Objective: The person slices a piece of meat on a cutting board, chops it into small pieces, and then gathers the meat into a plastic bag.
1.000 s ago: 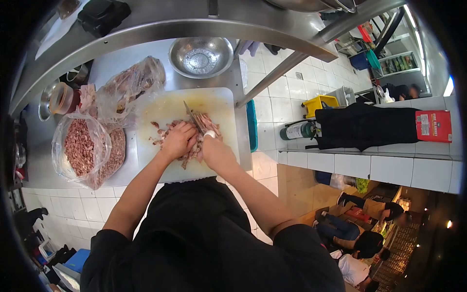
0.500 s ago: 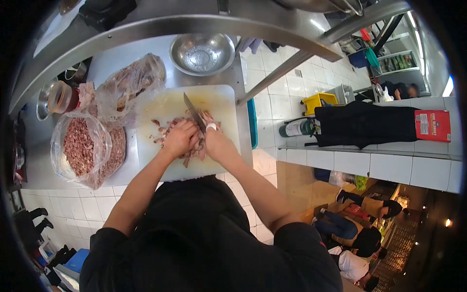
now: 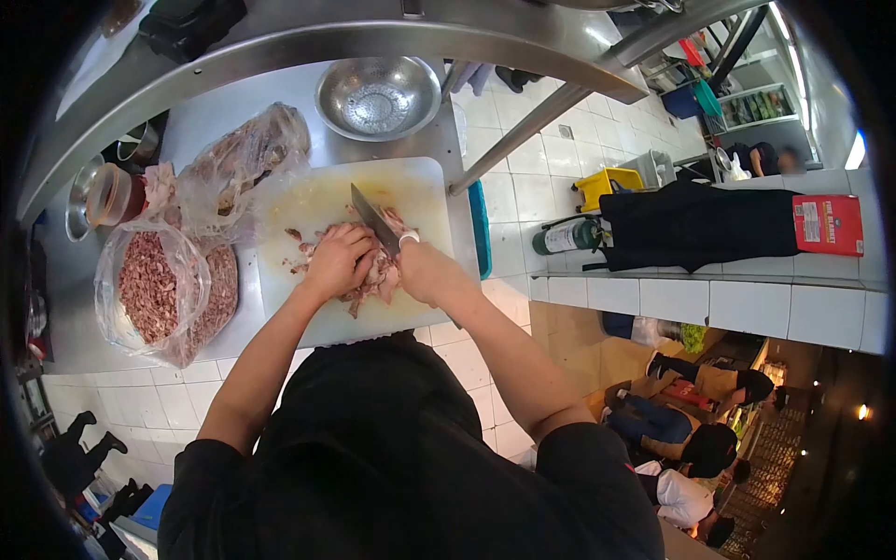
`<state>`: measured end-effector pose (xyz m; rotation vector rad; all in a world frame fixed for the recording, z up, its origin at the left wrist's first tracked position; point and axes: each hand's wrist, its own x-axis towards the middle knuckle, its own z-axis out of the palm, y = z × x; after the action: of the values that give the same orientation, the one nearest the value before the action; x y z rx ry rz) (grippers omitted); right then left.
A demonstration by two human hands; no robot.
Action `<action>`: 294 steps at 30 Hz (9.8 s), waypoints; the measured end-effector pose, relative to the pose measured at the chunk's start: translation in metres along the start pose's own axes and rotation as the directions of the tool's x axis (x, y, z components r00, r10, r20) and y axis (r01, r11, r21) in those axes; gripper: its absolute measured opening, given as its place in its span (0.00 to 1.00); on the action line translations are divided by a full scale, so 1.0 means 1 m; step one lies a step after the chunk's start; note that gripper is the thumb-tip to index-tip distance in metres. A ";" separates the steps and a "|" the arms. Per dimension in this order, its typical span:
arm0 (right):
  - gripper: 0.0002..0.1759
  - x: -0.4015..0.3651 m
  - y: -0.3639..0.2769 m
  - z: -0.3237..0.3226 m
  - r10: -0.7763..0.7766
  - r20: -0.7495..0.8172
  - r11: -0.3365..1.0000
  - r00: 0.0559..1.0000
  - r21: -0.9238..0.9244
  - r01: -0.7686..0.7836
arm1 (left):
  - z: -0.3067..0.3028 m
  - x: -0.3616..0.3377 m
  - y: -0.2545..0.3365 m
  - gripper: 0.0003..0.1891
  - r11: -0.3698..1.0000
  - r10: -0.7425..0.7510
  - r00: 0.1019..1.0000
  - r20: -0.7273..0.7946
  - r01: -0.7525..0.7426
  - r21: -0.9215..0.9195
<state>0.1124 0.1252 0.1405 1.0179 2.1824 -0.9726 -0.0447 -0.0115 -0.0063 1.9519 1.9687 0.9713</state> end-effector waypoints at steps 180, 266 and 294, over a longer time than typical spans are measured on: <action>0.19 0.014 0.025 0.050 -0.222 -0.220 0.967 0.950 -0.172 0.186 | -0.035 -0.015 -0.004 0.13 0.985 -0.096 0.995 -0.037 0.100 0.142; 0.19 0.009 0.069 0.063 -0.276 -0.492 0.955 0.826 -0.043 0.293 | -0.025 -0.013 -0.026 0.09 0.961 -0.274 0.961 -0.026 0.272 -0.055; 0.10 0.046 0.018 0.078 -0.333 -0.268 0.927 0.904 -0.269 0.261 | -0.004 -0.033 -0.025 0.09 0.994 -0.103 0.961 -0.258 0.093 -0.051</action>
<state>0.1133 0.0909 0.0550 0.7812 2.7013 -0.6989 -0.0638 -0.0420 -0.0277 1.7632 2.1413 1.2852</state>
